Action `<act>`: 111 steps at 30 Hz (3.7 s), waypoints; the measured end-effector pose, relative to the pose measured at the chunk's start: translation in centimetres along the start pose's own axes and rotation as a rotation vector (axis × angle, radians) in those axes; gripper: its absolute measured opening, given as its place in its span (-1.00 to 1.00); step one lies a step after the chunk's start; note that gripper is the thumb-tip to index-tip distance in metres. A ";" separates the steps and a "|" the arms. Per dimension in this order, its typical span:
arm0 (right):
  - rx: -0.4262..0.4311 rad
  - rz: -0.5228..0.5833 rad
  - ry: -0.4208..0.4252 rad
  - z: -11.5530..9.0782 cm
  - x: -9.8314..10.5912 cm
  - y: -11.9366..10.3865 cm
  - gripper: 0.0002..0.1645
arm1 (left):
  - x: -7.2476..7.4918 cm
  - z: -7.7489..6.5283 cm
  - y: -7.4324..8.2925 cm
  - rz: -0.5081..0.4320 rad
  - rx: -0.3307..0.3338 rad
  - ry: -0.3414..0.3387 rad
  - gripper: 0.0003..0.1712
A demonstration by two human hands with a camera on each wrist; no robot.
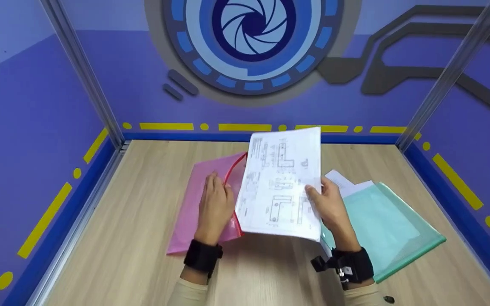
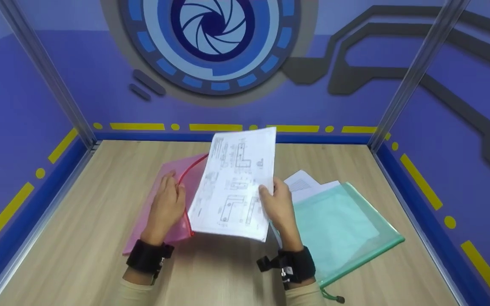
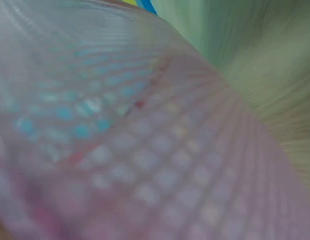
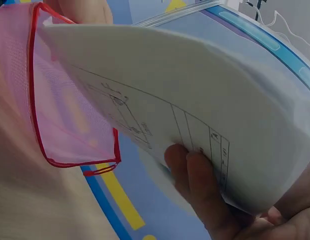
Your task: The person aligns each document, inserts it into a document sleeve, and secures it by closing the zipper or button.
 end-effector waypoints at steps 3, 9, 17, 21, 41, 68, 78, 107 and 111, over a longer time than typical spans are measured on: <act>-0.031 -0.018 -0.056 -0.1 -0.7 0.3 -0.54 | -0.4 -0.1 0.2 0.037 0.001 0.005 -0.53; -0.054 -0.086 -0.123 -0.2 -1.3 0.5 -0.55 | -0.6 -0.2 0.4 0.067 -0.013 0.030 -0.60; -0.028 -0.130 -0.152 -0.3 -0.8 0.3 -0.52 | -1.2 -0.4 0.7 0.057 -0.025 0.025 -0.60; -0.041 -0.131 -0.148 -0.5 -0.4 0.4 -0.52 | -1.4 -0.5 0.6 0.063 -0.011 0.071 -0.64; -0.076 -0.144 -0.303 0.1 -2.0 1.5 -0.54 | -1.7 -0.3 0.7 0.038 -0.035 0.081 -0.71; -0.082 0.049 -0.218 0.8 -2.3 2.6 -0.54 | -2.6 -0.7 2.5 0.048 -0.125 -0.099 -0.80; -0.043 0.031 -0.280 1.0 -3.8 2.4 -0.55 | -3.1 -1.0 3.5 0.023 -0.169 -0.105 -0.78; -0.008 -0.113 -0.269 0.5 -5.9 2.4 -0.61 | -4.4 -2.4 6.0 -0.048 -0.209 -0.193 -0.81; -0.008 -0.119 -0.259 0.4 -6.1 2.3 -0.62 | -4.4 -2.6 6.5 -0.047 -0.227 -0.187 -0.81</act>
Point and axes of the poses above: each hand's wrist, its own z-axis towards the middle knuckle, its own x-axis out of the back of the hand, y = z × x, the point moved 7 cm from there along z, towards the middle knuckle, and after that the axes turned 6 degrees about -y, right-handed, at the moved point
